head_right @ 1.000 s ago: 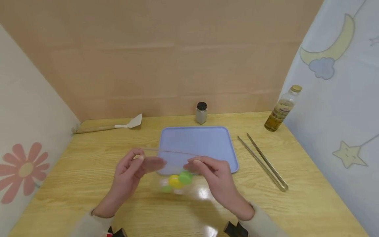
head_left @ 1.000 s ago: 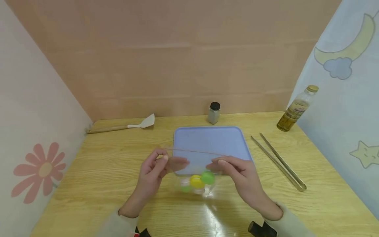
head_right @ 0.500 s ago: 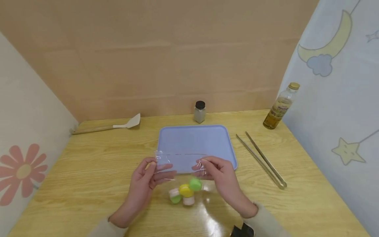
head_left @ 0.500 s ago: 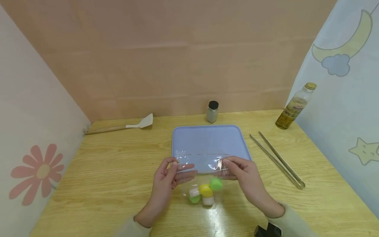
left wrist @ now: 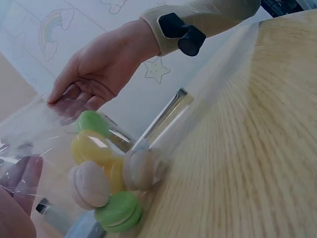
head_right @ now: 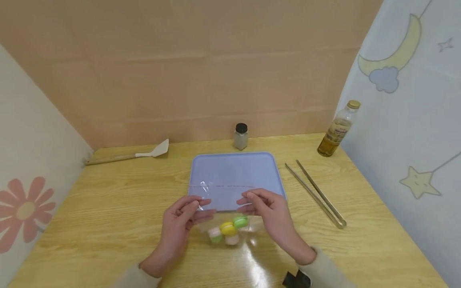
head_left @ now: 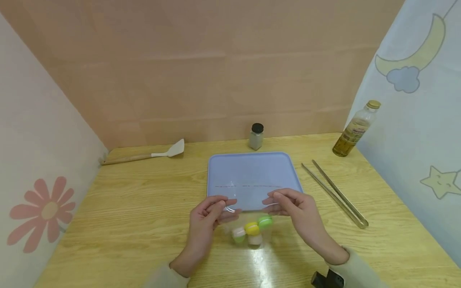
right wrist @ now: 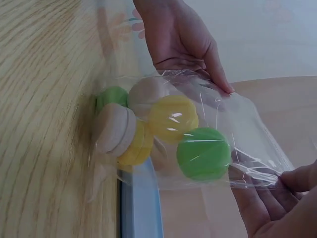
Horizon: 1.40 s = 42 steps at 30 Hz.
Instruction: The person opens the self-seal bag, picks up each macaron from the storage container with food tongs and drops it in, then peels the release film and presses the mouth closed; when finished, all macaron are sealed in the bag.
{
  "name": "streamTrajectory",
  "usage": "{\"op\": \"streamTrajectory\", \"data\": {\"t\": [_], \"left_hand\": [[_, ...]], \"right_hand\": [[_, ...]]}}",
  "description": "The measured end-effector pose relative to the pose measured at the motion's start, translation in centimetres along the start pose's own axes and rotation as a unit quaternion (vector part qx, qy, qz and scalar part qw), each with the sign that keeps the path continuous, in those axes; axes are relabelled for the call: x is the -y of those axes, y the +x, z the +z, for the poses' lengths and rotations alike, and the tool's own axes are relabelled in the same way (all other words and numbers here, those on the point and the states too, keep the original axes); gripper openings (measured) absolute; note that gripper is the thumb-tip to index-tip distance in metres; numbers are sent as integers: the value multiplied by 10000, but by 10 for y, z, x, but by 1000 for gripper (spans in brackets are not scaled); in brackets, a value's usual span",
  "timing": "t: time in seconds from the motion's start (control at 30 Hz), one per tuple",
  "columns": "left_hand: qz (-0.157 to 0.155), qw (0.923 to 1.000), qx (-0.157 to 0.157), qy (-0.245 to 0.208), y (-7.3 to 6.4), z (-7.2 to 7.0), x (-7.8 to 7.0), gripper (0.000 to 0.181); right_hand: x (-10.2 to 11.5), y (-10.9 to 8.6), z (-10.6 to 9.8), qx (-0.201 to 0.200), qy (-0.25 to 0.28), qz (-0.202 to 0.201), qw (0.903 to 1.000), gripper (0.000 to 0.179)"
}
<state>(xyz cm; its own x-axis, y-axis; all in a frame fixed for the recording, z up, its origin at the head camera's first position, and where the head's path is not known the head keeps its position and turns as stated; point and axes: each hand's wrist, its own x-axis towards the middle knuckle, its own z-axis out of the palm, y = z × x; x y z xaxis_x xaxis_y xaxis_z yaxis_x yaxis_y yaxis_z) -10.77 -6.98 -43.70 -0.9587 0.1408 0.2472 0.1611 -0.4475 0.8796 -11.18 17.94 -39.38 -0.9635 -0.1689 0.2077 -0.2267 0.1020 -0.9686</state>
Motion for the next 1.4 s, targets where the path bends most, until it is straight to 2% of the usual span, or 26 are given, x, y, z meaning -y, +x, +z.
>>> {"op": "streamTrajectory", "data": {"t": [0.1,0.2,0.33,0.5,0.67,0.83,1.03,1.13,1.2,1.3,1.33,1.4], "left_hand": [[177,9998,-22,-72,-2,3,1,27],[329,9994,-76,-123,-3,6,1,26],[310,9992,-217,-118,-4,7,2,24],[203,9993,-286,-118,-4,7,5,25],[235,9994,-241,-122,-3,8,5,29],[98,9991,-338,-255,-3,9,4,30],[120,9973,-413,-588,-4,11,6,19],[129,9967,-449,-660,-4,13,6,16],[125,9964,-471,-687,-4,13,6,16],[76,9963,-513,-689,-5,13,5,14],[70,9962,-516,-694,-5,13,5,13],[50,9963,-516,-687,-5,14,4,15]], "right_hand": [[3,-2,-1,67,10,-164,9998,25],[5,-5,-2,117,-52,-553,9984,23],[4,-9,-1,161,-66,-806,9966,23],[-1,-10,0,72,-76,-630,9980,23],[-2,-8,1,-46,-103,-509,9986,24],[-1,-7,1,-77,-97,-303,9995,25],[-1,-5,0,-170,-37,78,9998,26],[-1,-5,0,-199,-44,55,9998,25],[0,-6,1,-268,-65,-204,9994,23],[3,-7,4,-561,-141,-978,9935,25],[4,-6,5,-717,-232,-1355,9879,28],[8,-4,8,-1061,-431,-2142,9701,36]]}}
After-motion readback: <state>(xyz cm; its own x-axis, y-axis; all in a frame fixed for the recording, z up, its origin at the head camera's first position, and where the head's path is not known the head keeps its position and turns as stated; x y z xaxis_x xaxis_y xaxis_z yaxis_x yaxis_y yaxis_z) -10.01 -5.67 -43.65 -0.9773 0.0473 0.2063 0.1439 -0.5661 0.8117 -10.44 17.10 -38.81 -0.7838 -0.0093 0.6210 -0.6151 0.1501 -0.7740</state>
